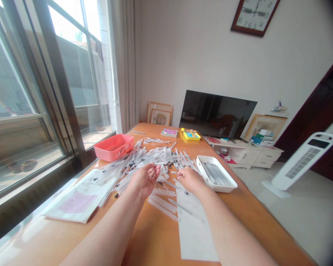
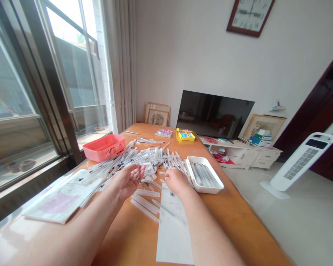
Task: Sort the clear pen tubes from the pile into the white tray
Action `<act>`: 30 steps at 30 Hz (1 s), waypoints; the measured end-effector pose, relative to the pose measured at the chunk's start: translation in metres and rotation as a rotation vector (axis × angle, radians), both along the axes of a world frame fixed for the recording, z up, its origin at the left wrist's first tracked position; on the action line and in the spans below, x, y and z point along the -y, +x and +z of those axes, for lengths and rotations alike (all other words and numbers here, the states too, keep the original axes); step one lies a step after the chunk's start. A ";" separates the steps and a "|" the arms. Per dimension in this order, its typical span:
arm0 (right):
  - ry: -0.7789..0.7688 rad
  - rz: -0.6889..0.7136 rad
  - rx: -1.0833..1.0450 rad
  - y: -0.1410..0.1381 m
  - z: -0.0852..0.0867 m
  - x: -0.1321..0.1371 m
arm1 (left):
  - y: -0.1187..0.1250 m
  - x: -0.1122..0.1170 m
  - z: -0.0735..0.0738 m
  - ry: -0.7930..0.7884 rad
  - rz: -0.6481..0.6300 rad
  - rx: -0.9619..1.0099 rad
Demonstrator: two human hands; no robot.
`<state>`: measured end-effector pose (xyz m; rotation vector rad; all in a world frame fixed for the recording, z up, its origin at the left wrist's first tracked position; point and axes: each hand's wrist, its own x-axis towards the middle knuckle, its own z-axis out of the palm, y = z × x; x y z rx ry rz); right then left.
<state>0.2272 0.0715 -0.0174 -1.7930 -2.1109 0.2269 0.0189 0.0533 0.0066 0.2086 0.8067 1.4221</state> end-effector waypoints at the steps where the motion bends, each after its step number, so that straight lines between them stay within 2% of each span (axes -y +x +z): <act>1: 0.003 0.012 -0.033 0.000 0.000 0.000 | 0.000 0.000 0.000 0.007 -0.003 0.000; 3: 0.015 0.040 -0.161 -0.001 0.002 0.000 | 0.000 0.000 -0.001 0.022 -0.008 0.000; 5: 0.026 0.076 -0.376 -0.006 0.009 0.002 | 0.000 0.000 -0.001 0.033 -0.011 0.002; 8: 0.018 0.146 -0.762 -0.019 0.027 0.009 | 0.000 0.001 0.000 0.044 -0.013 0.005; 11: -0.024 0.228 -0.964 -0.032 0.047 0.020 | 0.000 0.002 0.002 0.052 -0.019 0.005; 15: -0.021 0.251 -1.023 -0.040 0.058 0.027 | 0.001 0.003 0.004 0.079 -0.026 0.000; 19: -0.016 0.231 -1.024 -0.041 0.055 0.027 | 0.000 0.002 0.002 0.118 -0.030 -0.026; 30: 0.005 0.281 -0.990 -0.042 0.051 0.024 | 0.001 0.005 0.003 0.145 -0.055 -0.072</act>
